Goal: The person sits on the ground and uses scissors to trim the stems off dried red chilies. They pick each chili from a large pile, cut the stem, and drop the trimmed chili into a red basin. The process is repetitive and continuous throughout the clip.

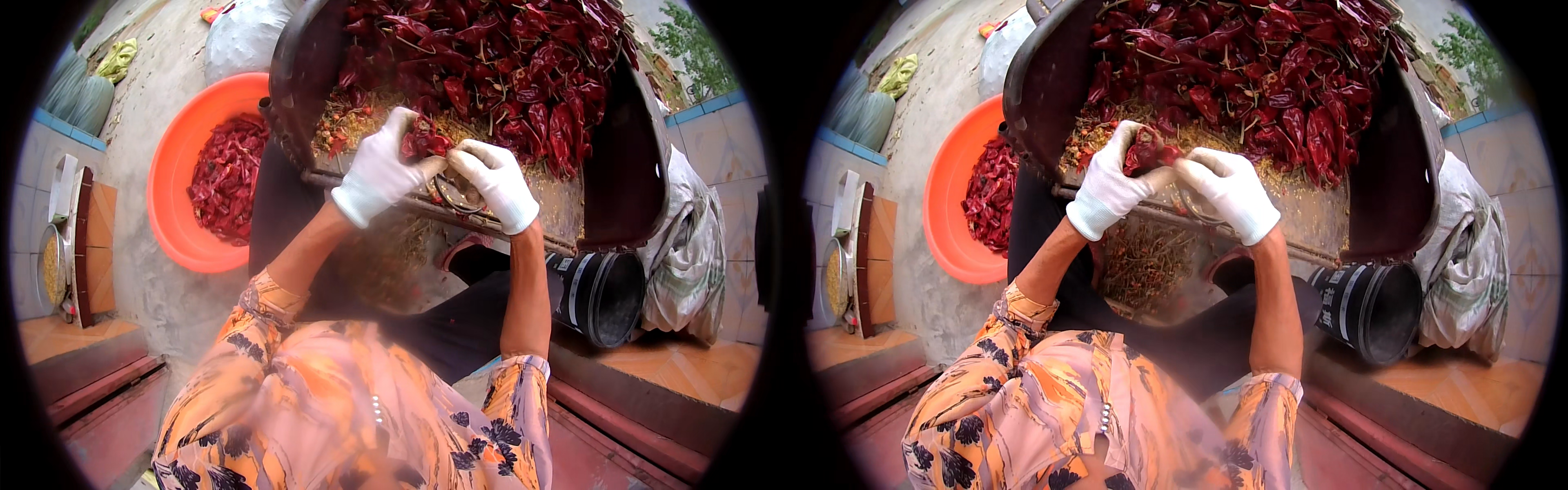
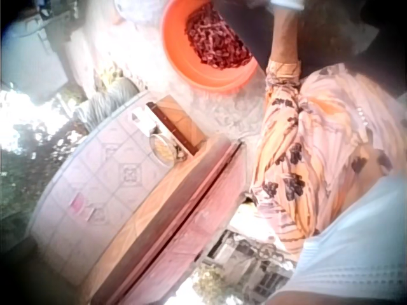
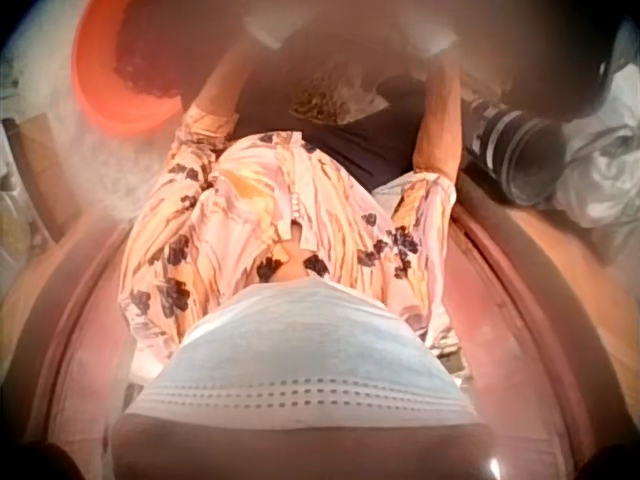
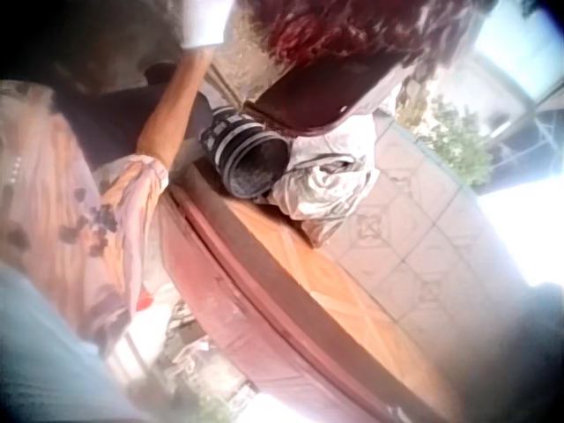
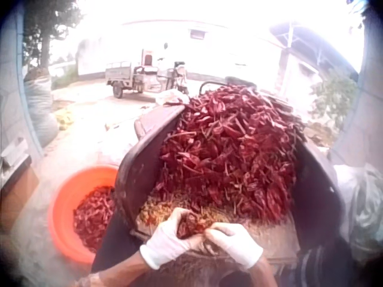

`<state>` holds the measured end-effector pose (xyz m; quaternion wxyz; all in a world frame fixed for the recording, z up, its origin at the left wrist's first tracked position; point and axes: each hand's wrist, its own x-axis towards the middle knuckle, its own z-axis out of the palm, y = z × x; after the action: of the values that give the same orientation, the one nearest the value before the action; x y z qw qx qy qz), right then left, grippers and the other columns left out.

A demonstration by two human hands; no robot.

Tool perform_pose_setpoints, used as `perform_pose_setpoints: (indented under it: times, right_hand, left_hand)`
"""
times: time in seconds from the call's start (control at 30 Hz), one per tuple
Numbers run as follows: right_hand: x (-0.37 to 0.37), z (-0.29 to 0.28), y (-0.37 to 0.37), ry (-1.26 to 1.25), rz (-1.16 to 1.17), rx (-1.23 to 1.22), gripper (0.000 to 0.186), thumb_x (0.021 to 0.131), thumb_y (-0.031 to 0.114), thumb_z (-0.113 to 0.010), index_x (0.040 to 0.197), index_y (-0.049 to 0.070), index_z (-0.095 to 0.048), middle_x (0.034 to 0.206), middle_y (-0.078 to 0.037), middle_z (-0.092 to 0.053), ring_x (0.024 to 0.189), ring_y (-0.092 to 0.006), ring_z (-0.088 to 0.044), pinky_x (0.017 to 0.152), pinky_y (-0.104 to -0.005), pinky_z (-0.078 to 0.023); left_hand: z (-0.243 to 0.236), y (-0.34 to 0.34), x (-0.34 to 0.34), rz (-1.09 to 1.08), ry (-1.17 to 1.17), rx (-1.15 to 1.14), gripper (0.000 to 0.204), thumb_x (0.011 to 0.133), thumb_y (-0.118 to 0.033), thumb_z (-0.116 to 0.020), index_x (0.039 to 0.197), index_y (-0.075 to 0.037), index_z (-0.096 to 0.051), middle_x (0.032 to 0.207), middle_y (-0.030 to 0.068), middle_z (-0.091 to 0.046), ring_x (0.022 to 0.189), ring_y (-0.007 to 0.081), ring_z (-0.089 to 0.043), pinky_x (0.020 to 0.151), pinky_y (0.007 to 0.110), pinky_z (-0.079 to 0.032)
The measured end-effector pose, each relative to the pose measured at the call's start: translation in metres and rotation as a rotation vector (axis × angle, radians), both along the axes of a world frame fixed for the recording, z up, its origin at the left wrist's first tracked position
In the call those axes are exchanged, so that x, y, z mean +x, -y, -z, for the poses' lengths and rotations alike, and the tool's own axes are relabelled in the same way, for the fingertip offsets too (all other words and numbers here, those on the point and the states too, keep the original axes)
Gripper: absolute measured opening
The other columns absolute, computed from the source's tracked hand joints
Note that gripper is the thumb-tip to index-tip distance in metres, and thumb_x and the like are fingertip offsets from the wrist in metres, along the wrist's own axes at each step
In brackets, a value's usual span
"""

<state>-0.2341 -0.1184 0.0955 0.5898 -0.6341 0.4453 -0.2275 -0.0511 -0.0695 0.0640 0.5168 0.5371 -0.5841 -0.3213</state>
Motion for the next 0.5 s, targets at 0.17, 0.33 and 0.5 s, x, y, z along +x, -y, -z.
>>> perform_pose_setpoints:
  times: [0.17,0.33,0.5]
  right_hand:
    - [0.005,0.007,-0.025,0.168,0.081,0.042,0.022,0.092,0.025,-0.063,0.086,0.004,-0.067,0.067,0.004,-0.057,0.054,-0.0027,-0.045,0.048,-0.0226,-0.034]
    - [0.02,0.046,-0.062,0.861,0.127,0.285,0.04,0.099,0.031,-0.05,0.066,0.008,-0.055,0.041,0.003,-0.036,0.032,-0.0084,-0.03,0.035,-0.0223,-0.027]
    - [0.04,0.058,-0.091,1.364,0.076,0.578,0.047,0.102,0.03,-0.043,0.059,0.011,-0.05,0.039,0.004,-0.033,0.029,-0.008,-0.027,0.03,-0.021,-0.027]
  left_hand:
    - [0.001,-0.023,0.004,0.168,-0.106,0.088,0.029,0.086,-0.014,-0.074,0.107,-0.002,-0.06,0.091,0.0023,-0.067,0.082,0.0077,-0.062,0.073,0.025,-0.051]
    - [-0.007,-0.039,0.004,0.367,-0.484,0.261,0.024,0.085,-0.012,-0.072,0.106,-0.006,-0.064,0.074,-0.002,-0.062,0.056,0.0049,-0.052,0.052,0.022,-0.041]
    - [-0.006,-0.051,0.005,0.42,-0.514,0.31,0.016,0.086,-0.015,-0.07,0.098,-0.005,-0.065,0.069,-0.0021,-0.058,0.05,0.0051,-0.048,0.047,0.022,-0.036]
